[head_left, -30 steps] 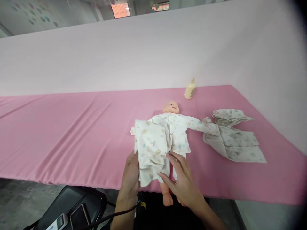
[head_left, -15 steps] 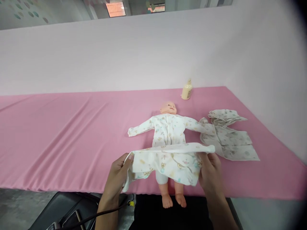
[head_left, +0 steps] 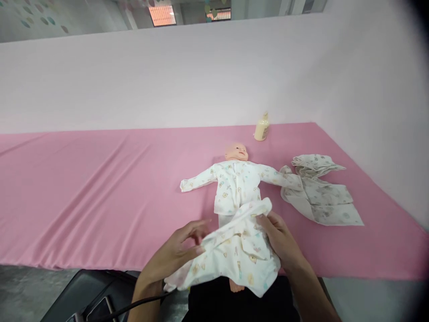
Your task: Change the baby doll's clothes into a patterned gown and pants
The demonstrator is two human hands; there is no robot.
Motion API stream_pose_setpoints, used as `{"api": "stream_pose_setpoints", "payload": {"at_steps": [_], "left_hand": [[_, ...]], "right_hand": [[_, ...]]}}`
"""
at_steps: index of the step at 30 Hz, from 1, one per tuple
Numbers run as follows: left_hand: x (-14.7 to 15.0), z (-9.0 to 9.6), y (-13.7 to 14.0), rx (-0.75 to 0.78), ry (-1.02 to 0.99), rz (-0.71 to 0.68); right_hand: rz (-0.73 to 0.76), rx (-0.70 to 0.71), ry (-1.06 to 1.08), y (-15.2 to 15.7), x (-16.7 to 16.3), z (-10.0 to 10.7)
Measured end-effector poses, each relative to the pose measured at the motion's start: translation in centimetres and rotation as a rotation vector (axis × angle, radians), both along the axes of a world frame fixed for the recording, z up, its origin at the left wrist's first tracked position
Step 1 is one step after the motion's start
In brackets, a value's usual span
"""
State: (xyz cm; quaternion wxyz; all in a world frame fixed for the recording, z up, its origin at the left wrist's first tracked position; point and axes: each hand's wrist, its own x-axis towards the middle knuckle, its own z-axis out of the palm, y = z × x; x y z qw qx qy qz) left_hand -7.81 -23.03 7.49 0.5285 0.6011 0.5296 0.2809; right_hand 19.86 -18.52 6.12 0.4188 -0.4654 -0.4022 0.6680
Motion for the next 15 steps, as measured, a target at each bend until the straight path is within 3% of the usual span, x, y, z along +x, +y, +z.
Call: {"api": "stream_pose_setpoints", "payload": {"at_steps": [3,6,10,15], "left_hand": [[3.4,0.6,1.1,0.166,0.067,0.024],[5.4,1.3,2.3,0.207,0.101,0.120],[4.6,2.7,3.4,0.229,0.052,0.231],[3.8,4.6,4.2,0.287,0.066,0.144]], "right_hand": [[0.219,0.073,-0.066,0.0,-0.7,1.2],[0.343,0.174,-0.158,0.6,-0.4,2.7],[0.369,0.265,-0.314,1.9,2.3,4.3],[0.363,0.478,-0.559,3.4,5.8,7.4]]}}
